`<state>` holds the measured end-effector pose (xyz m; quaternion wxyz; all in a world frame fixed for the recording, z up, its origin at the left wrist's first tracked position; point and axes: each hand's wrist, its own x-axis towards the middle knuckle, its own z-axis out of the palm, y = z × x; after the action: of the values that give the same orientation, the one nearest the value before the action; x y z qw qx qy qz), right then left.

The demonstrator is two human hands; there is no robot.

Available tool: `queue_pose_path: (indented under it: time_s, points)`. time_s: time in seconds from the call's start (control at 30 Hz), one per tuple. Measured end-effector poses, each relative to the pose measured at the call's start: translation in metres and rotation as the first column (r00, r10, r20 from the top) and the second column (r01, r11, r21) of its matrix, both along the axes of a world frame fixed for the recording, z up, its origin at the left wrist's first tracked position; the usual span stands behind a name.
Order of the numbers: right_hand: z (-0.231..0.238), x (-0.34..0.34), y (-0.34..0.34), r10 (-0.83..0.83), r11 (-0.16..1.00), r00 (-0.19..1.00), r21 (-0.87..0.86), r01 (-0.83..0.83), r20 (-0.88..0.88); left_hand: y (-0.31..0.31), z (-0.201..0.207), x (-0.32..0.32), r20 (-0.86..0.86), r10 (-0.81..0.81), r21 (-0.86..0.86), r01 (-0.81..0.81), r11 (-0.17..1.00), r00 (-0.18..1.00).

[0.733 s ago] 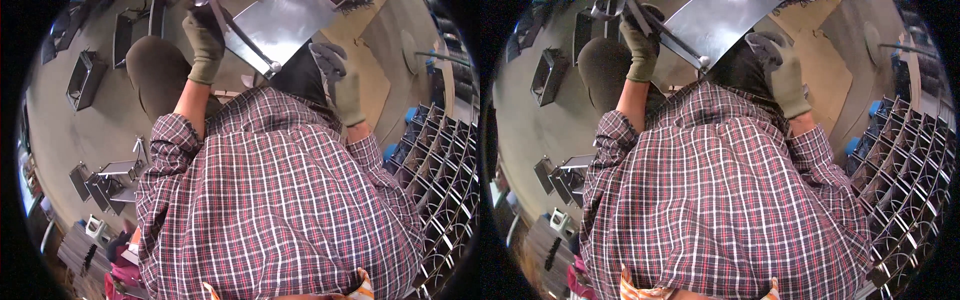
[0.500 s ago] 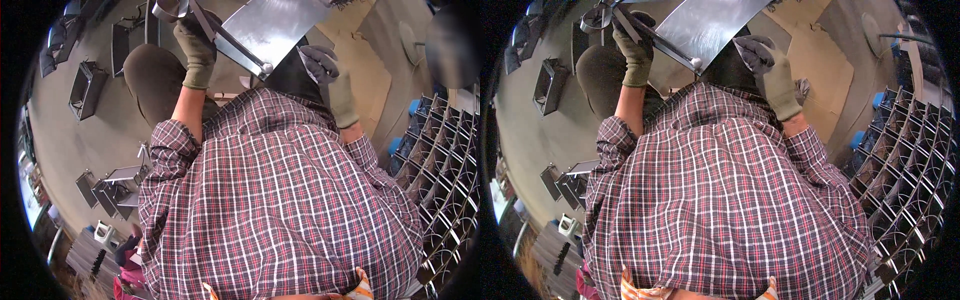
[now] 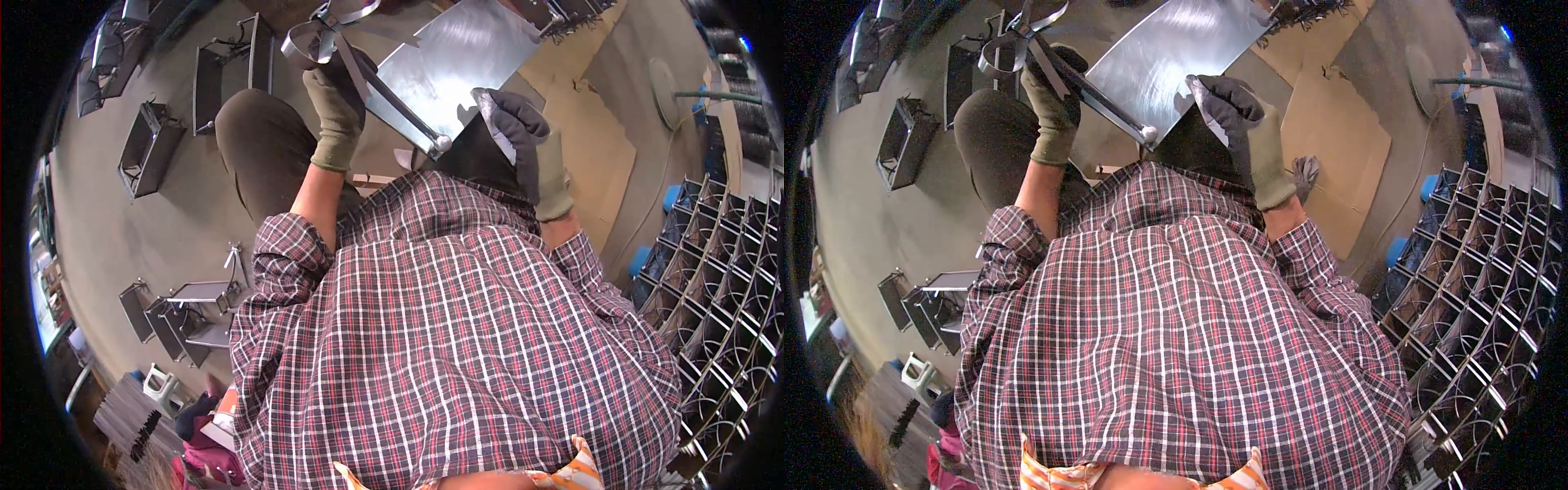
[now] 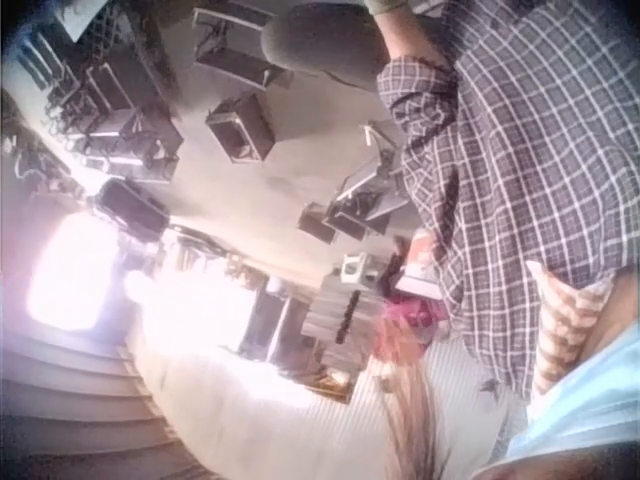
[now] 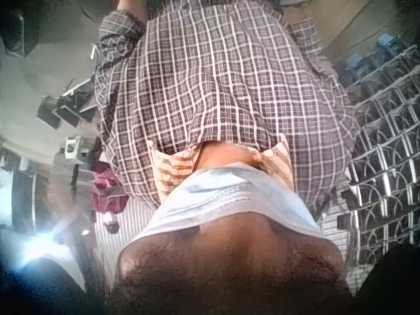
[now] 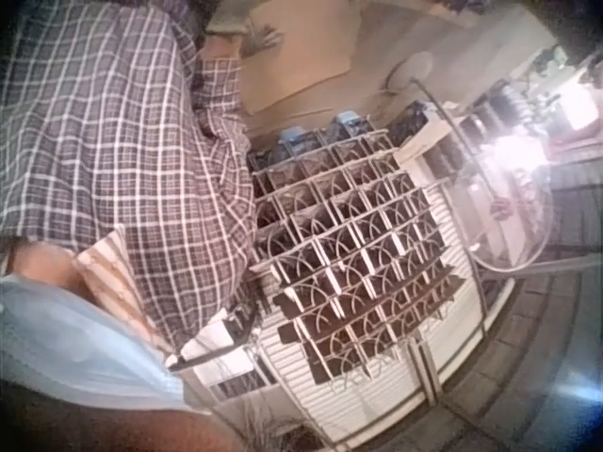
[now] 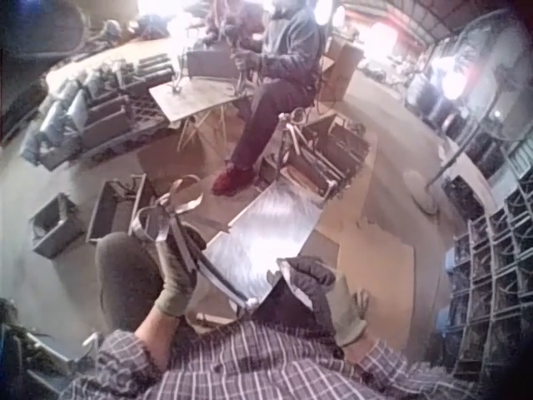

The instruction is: The person wipes a metal component with a cloth to remove dust or residues.

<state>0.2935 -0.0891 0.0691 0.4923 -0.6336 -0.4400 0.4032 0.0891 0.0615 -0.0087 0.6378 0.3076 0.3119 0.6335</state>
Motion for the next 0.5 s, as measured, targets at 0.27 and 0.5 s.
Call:
queue_pose_path:
  time_s: [0.27, 0.5]
  points:
    - [0.005, 0.007, 0.002, 0.069, 0.995, 0.993, -0.063, -0.075, -0.092, -0.002, -0.001, -0.001, 0.003, -0.044, -0.012, 0.044, 0.999, 0.999]
    - [-0.013, 0.016, 0.001, 0.074, 0.997, 0.997, 0.02, -0.074, -0.013, -0.001, -0.003, -0.005, -0.096, -0.116, -0.009, 0.116, 0.993, 0.989]
